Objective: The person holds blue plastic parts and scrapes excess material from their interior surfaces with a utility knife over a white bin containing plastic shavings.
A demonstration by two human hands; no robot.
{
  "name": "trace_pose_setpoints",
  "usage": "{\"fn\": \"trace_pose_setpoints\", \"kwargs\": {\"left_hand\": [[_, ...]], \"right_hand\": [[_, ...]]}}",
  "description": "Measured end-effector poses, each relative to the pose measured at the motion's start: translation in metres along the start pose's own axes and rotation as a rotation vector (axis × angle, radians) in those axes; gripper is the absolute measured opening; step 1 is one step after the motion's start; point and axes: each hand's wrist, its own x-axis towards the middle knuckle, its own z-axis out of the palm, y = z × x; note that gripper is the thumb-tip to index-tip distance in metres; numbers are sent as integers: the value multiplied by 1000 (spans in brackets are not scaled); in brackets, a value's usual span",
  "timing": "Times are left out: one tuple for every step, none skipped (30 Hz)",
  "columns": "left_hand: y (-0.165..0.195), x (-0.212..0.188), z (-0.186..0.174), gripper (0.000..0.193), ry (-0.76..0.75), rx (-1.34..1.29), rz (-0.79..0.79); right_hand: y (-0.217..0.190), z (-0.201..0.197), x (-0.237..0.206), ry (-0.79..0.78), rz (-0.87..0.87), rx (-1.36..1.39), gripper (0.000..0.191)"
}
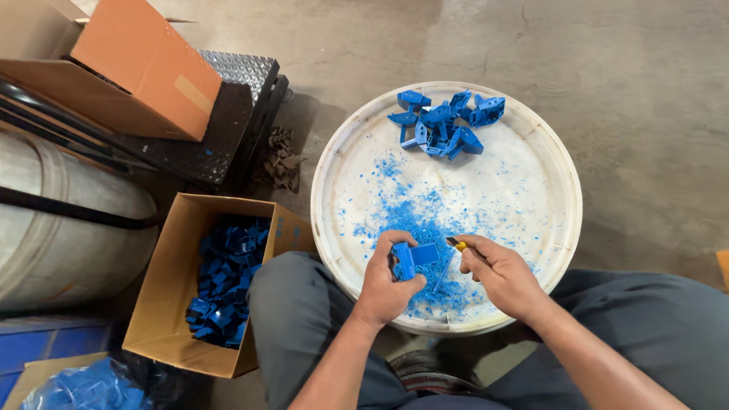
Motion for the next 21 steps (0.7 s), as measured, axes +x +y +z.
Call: {"fn": "trace_pose_setpoints", "kwargs": {"left_hand": [[0, 0, -2, 54, -6, -2, -15], [0, 0, -2, 54, -13, -3, -32], [0, 0, -3, 54, -26, 32, 19], [0, 0, -3, 54, -38, 67, 71], [0, 0, -3, 54, -50, 101, 122], [0, 1, -3, 54, -55, 135, 129], [0, 0, -2, 54, -60, 169, 139], [0, 0, -2, 54, -64, 204, 149], [0, 0, -1, 54, -62, 222, 162], [1, 0, -1, 54, -62, 241, 175], [1, 0, -1, 54, -62, 259, 188], [1, -1, -1, 54, -62, 253, 183], [1, 0, -1, 53, -63, 248, 179], [2, 0, -1, 53, -65, 242, 175], [1, 0, 0, 53, -67, 221, 146], [1, 0, 0, 53, -67, 202, 118], [1, 0, 0, 53, -66, 183, 90], [1, 1, -1, 53, -66, 199, 124], [0, 0, -1, 53, -66, 214, 156], [0, 0, -1, 53, -67, 227, 186], [-1, -1, 0, 53, -58, 214, 173]], "right_hand": [[-4, -2, -1, -7, -10, -24, 37], [-9, -4, -2, -14, -18, -46, 37], [-14, -5, -4, 3, -41, -144, 35], [-20, -5, -6, 20, -65, -243, 33], [-26, -4, -7, 35, -88, -341, 31], [-32, -3, -7, 38, -41, -402, 31], [-38, -2, -7, 40, 3, -463, 30], [-43, -1, -7, 41, 47, -524, 30], [-48, -1, -6, 45, 19, -536, 30], [-52, -1, -5, 49, -10, -547, 30], [-55, 0, -5, 55, -38, -558, 30], [-57, 0, -5, 29, -9, -562, 31], [-59, 0, -4, 5, 20, -565, 31], [-60, 0, -3, -17, 49, -569, 31], [-61, 0, -4, -15, 59, -567, 32], [-62, 0, -4, -14, 68, -566, 32], [-62, 0, -3, -13, 75, -563, 32], [-62, 0, -2, -24, 75, -571, 32], [-62, 0, -3, -37, 77, -578, 32], [-62, -1, -4, -50, 82, -586, 32], [-62, -2, -5, -77, 122, -613, 31]]}}
